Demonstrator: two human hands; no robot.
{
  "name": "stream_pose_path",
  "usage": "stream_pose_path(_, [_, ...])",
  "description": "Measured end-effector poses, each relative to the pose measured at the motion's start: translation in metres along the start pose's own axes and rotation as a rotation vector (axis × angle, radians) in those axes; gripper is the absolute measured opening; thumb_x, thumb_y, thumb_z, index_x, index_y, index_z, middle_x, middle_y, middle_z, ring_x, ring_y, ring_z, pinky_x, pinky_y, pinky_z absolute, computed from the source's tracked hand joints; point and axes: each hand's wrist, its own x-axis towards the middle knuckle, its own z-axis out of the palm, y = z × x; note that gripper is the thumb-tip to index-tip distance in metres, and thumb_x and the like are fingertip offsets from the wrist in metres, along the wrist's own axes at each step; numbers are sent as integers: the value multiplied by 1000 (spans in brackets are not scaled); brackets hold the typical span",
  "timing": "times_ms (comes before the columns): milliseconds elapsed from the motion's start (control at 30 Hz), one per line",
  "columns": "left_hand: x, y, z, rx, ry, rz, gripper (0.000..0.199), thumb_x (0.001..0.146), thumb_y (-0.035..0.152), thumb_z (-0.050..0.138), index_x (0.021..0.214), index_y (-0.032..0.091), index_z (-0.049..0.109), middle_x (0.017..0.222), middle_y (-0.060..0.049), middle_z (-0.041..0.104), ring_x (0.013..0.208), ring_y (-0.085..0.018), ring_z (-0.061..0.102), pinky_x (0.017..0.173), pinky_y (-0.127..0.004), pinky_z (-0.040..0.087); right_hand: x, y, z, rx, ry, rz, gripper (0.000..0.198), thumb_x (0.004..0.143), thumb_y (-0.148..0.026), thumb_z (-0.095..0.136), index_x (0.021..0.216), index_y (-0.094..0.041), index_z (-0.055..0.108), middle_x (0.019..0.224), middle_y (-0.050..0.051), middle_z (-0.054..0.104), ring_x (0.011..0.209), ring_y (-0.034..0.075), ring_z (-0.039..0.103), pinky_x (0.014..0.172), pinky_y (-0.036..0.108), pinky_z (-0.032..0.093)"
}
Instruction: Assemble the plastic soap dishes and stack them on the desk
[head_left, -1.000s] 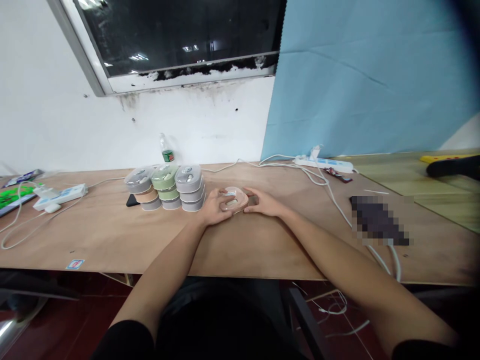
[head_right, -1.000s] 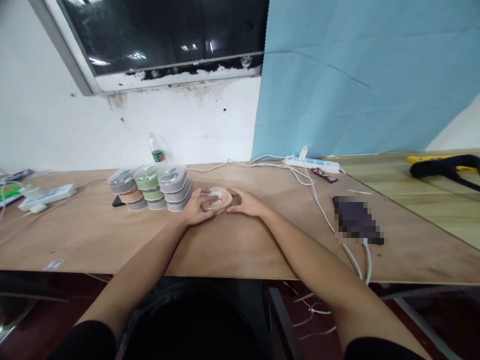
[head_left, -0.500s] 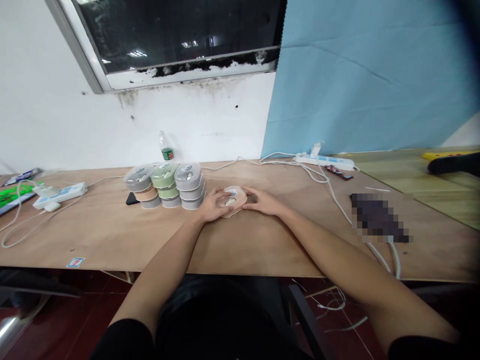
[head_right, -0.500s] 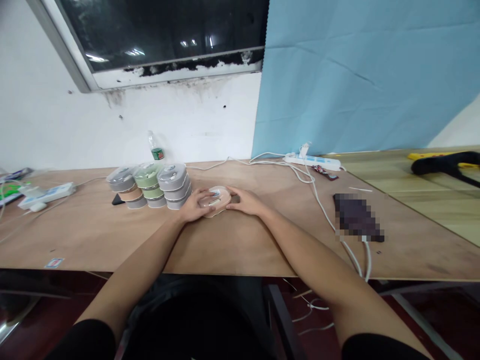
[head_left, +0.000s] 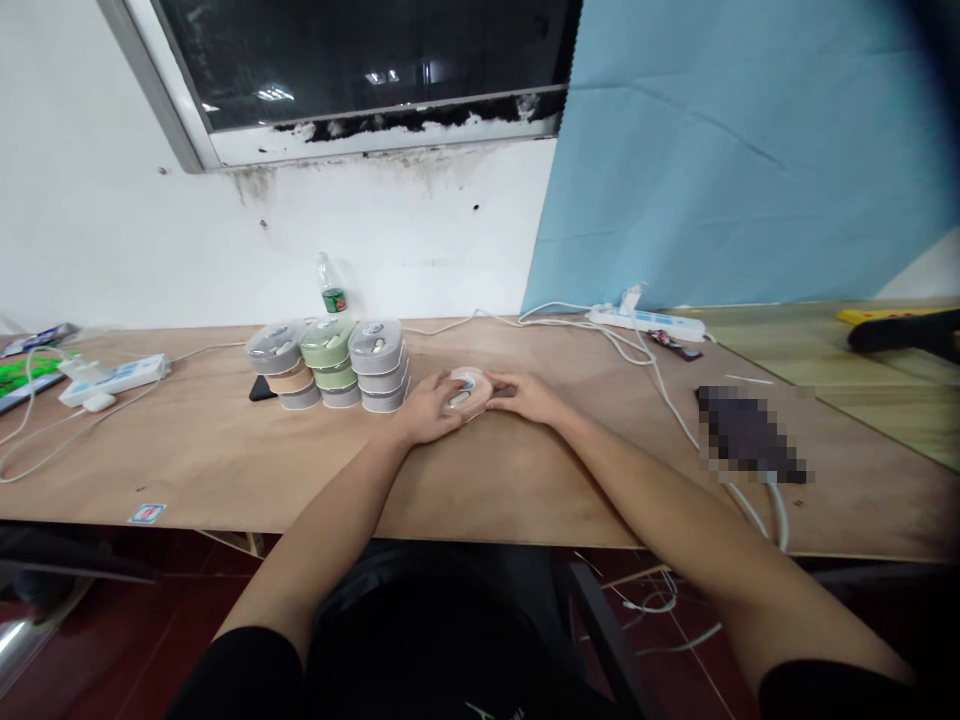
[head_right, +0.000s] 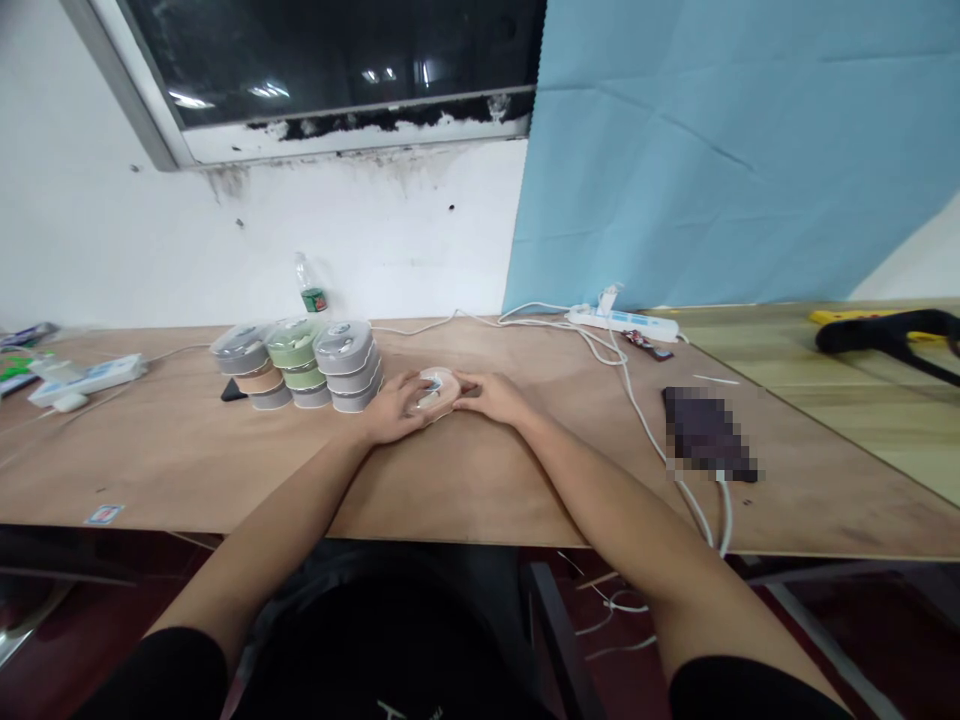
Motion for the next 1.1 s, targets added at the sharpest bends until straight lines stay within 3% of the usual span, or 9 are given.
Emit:
stream_pose_path(133, [0, -1, 2, 15, 5, 13, 61, 81, 46, 60, 136, 23, 46, 142, -13, 39, 131, -30, 40, 108, -43, 35, 0, -1, 0, -14, -3, -21, 68, 74, -43, 72, 136, -25, 51, 112, 5, 69, 104, 25, 63, 97, 38, 44])
stream_pose_path(400, [3, 13, 4, 222, 111, -144, 57, 80, 52, 61, 129, 25, 52, 134, -12, 48, 119, -32, 50, 101, -46, 39, 1, -5, 4, -161, 73, 81, 62, 77, -41, 69, 134, -23, 52, 106, 6, 71, 94, 24, 65, 88, 37, 47])
stream_pose_path(533, [5, 16, 7, 281, 161, -110, 49, 82, 43, 59, 124, 19, 54, 136, -13, 47, 121, -31, 48, 103, -42, 38, 2, 4, 6, -182, 60, 46, 45, 79, -42, 66, 120, -22, 63, 107, 6, 70, 95, 24, 65, 87, 37, 48])
stream_pose_path(733, [3, 15, 10, 462, 187, -233, 46, 87, 44, 52, 127, 23, 50, 134, -11, 50, 119, -30, 51, 100, -46, 38, 4, 17, 10, -191, 75, -27, 38, 80, -39, 65, 114, -22, 66, 109, 7, 70, 100, 23, 64, 91, 37, 48])
stream_pose_path(867, [3, 18, 8, 542, 194, -100, 42, 89, 39, 49, 126, 20, 52, 141, -11, 45, 134, -28, 34, 111, -44, 27, 5, 20, 11, -193, 75, -38, 35, 81, -38, 64, 112, -22, 67, 109, 6, 70, 101, 24, 64, 92, 38, 48])
stream_pose_path(967, [4, 20, 8, 527, 132, -4, 46, 89, 40, 49, 131, 20, 48, 144, -8, 44, 136, -25, 32, 113, -42, 24, 5, 20, 11, -190, 67, -40, 34, 81, -39, 64, 110, -22, 68, 109, 7, 70, 102, 24, 64, 93, 39, 48])
stream_pose_path(1100, [4, 20, 11, 521, 93, -65, 45, 87, 43, 51, 127, 21, 51, 141, -9, 47, 133, -27, 37, 109, -46, 28, 5, 19, 10, -187, 57, -33, 35, 80, -38, 65, 111, -21, 67, 111, 7, 69, 104, 24, 64, 93, 39, 48])
